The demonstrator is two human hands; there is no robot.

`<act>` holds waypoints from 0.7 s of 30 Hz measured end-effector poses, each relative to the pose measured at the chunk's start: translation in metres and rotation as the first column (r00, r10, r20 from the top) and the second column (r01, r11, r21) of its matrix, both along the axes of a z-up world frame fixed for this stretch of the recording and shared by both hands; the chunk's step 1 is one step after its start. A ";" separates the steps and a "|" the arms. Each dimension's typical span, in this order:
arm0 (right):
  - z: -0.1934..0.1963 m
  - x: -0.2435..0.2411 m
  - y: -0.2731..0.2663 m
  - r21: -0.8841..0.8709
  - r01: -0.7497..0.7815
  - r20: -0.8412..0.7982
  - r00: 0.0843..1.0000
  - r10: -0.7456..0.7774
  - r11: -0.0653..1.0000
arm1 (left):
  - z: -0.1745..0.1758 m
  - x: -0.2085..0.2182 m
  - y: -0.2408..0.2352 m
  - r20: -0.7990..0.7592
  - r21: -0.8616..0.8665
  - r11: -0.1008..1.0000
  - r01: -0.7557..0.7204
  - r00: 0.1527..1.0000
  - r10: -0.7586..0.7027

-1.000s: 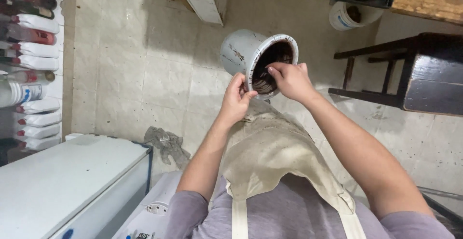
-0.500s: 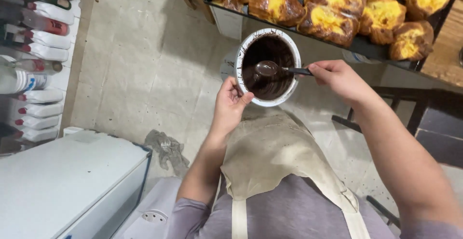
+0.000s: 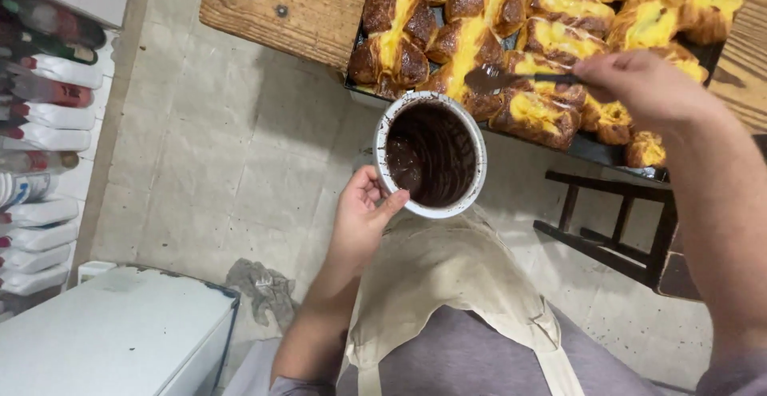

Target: The person retrieves a container of dark chocolate from a warmer, stirs it, and drizzles it over a tray of baked pastries. They then retrieve a container of white glaze, stir it, and drizzle it over the same pastries.

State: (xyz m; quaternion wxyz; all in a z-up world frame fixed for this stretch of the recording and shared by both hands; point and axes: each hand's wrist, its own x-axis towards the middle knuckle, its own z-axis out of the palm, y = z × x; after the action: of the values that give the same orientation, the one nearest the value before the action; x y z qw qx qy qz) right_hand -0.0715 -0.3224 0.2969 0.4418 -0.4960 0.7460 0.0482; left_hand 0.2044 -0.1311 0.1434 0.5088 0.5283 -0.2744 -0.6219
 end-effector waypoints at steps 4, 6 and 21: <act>-0.012 -0.022 -0.063 -0.214 -0.164 -0.097 0.984 0.146 0.963 | 0.011 0.011 0.001 -0.018 0.009 0.999 -0.031 0.999 0.031; -0.047 -0.051 -0.097 -0.308 -0.228 -0.116 0.973 0.202 0.924 | 0.032 0.016 0.000 -0.030 0.077 0.995 -0.056 0.998 0.059; -0.102 -0.102 -0.190 -0.363 -0.523 -0.123 0.847 0.517 0.771 | 0.018 0.045 0.004 0.088 0.082 0.966 -0.244 0.968 0.237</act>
State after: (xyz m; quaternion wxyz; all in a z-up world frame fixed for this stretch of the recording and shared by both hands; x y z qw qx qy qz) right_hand -0.1731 -0.5121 0.1946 0.2999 -0.7585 0.5780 0.0259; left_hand 0.2492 -0.1276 0.1612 0.5446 0.6042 -0.1986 -0.5467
